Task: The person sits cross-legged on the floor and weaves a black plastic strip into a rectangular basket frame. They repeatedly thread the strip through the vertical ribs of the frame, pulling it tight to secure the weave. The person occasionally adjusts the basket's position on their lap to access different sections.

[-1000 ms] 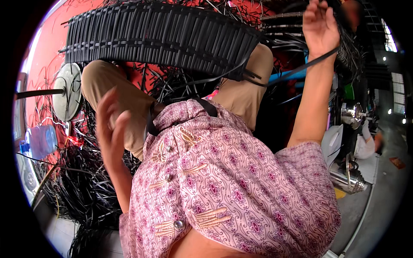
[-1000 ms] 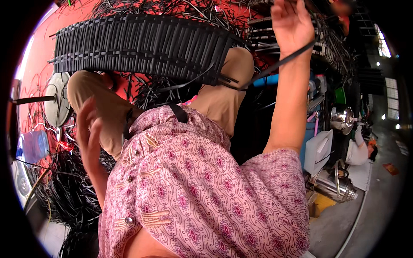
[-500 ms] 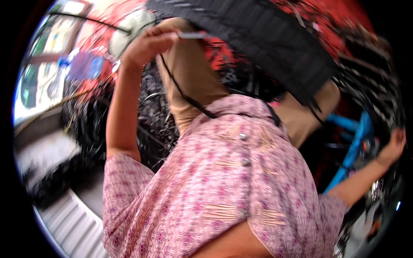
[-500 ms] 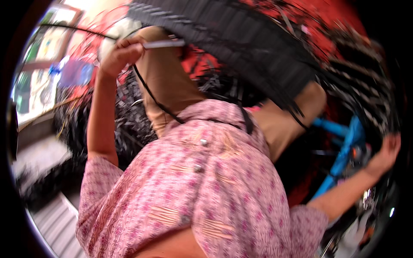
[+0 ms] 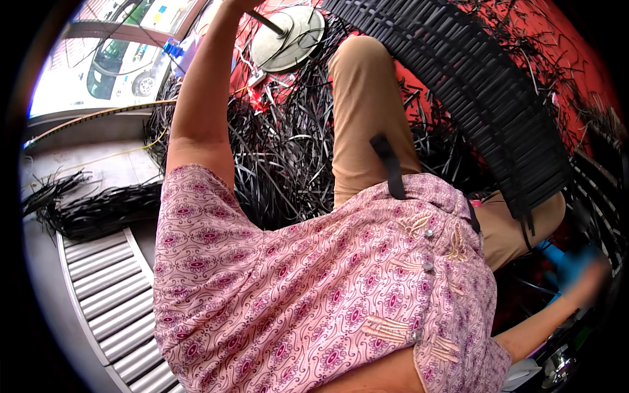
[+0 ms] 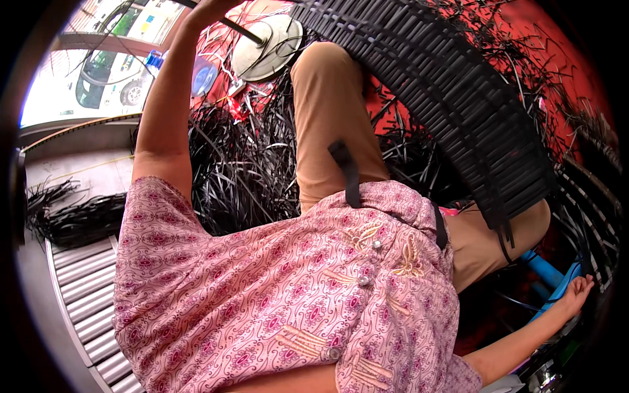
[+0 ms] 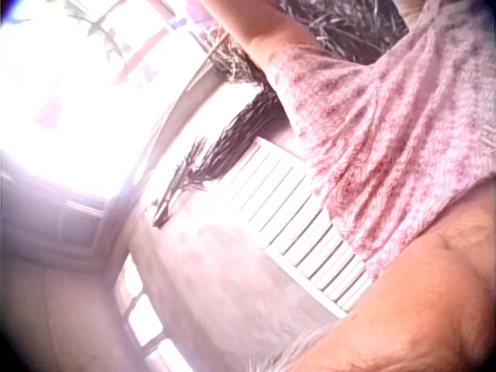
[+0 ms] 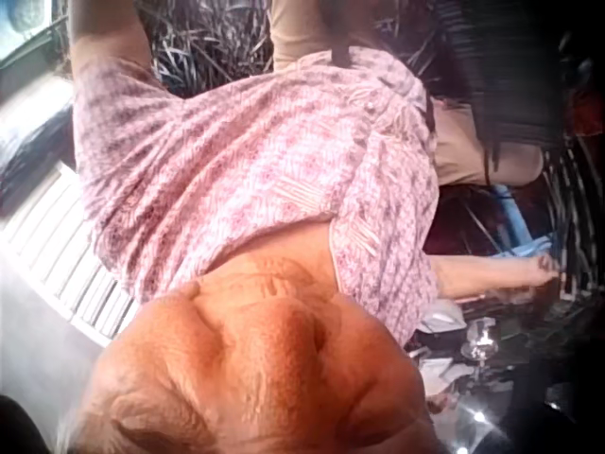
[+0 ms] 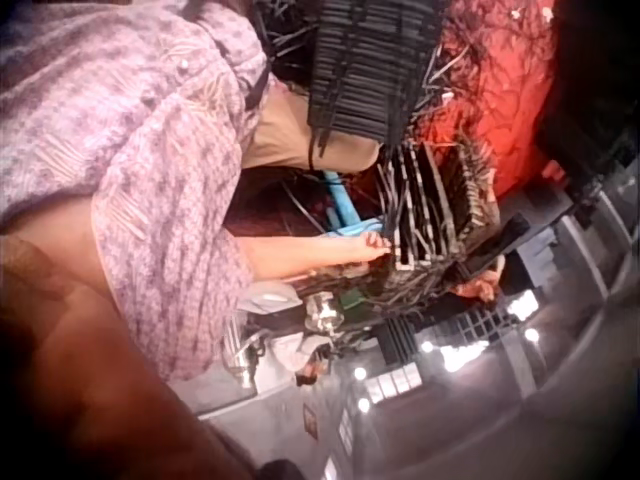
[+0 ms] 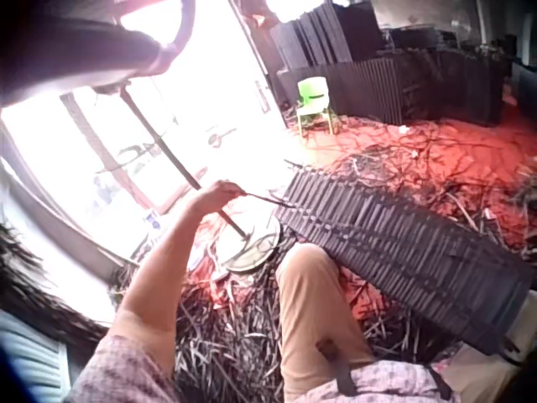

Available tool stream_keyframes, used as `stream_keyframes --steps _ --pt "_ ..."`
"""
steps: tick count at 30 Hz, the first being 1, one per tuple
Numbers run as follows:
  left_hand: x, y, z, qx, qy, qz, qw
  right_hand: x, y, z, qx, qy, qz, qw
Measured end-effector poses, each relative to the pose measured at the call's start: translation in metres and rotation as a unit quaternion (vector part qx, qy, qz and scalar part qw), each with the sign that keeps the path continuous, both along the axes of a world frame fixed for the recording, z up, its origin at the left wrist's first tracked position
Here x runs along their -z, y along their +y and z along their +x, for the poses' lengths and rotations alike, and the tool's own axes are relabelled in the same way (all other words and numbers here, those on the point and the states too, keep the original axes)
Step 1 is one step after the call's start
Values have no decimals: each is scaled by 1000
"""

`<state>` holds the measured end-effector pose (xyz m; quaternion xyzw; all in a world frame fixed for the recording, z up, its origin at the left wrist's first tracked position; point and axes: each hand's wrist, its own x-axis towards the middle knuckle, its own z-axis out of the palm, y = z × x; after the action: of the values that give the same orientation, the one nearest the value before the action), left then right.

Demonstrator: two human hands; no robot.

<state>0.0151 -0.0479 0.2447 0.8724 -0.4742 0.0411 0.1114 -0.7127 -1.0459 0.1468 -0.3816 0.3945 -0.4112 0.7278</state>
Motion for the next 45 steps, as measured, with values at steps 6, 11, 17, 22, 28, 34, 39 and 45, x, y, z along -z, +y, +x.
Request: stream_keyframes --steps 6,11,17,22,28,34,39,45 --pt "35 -34 13 -257 -227 103 934 19 95 25 77 53 3 996" --pt "5 -85 -14 -273 -117 -67 953 -28 165 41 94 73 -49 992" --pt "-39 -154 -128 -25 247 -294 923 -155 291 170 -116 54 -120 984" --pt "-28 -252 -270 112 258 -305 910 -159 451 272 -454 58 -138 879" --pt "-28 -281 -323 -76 474 -378 792 -130 553 316 -646 4 -127 752" --pt "-10 -294 -355 -95 556 -486 667 -84 572 278 -645 4 -116 755" --pt "-22 -293 -335 -140 420 -517 733 -70 544 258 -591 -57 6 805" --pt "17 -248 -366 -99 421 -396 810 -88 534 185 -604 34 -9 797"
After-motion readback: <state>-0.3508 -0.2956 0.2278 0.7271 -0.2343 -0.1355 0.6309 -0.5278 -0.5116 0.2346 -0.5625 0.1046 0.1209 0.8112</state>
